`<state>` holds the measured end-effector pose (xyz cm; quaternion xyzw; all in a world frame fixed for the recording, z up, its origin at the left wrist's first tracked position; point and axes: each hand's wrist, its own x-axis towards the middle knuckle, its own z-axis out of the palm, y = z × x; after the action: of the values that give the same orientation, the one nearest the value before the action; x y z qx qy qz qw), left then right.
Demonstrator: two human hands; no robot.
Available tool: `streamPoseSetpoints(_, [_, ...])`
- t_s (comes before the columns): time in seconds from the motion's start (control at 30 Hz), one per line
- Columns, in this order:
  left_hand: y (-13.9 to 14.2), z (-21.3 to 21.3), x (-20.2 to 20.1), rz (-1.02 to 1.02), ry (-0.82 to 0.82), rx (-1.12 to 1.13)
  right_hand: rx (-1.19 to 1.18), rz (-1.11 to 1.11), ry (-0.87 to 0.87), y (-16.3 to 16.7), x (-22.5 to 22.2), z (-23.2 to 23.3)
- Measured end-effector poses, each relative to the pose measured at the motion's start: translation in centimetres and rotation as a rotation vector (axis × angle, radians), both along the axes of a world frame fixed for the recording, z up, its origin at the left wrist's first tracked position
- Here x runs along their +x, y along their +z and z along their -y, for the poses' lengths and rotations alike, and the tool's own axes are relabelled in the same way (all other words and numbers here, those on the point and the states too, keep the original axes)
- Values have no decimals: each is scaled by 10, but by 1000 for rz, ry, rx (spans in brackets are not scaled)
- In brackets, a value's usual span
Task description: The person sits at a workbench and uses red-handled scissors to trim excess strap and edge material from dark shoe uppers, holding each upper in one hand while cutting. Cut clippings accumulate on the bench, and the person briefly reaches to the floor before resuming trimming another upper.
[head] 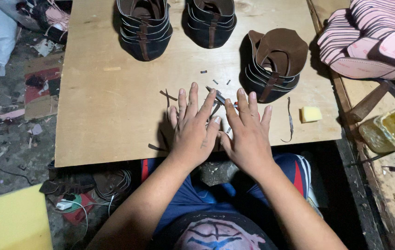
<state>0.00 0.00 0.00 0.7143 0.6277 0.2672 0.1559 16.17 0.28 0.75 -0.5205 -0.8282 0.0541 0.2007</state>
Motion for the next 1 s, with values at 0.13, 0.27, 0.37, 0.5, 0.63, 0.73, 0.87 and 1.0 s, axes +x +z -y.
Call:
streamPoseSetpoints(0.13, [-6,4,0,53,-5,91,-9,-19,5,1,0,1])
streamPoseSetpoints(0.27, [-8,4,0,54,-7,110,-6,-10,-3,2,0,0])
streamPoseSetpoints(0.37, [-9,5,1,56,-14,112,-7,-1,-6,0,1,0])
streamPoseSetpoints(0.5, [-9,4,1,49,-10,88,-9,-5,-5,-2,1,0])
streamPoseSetpoints(0.63, [-10,6,0,49,-18,110,-3,-9,2,-4,1,0])
streamPoseSetpoints(0.73, [-9,4,1,43,-12,88,2,2,-2,-4,2,-1])
streamPoseSetpoints(0.87, [-7,4,1,51,-17,77,-8,12,-4,-3,1,-1])
streamPoseSetpoints(1.0, [-7,4,2,56,-16,86,33,-16,12,-3,2,-4])
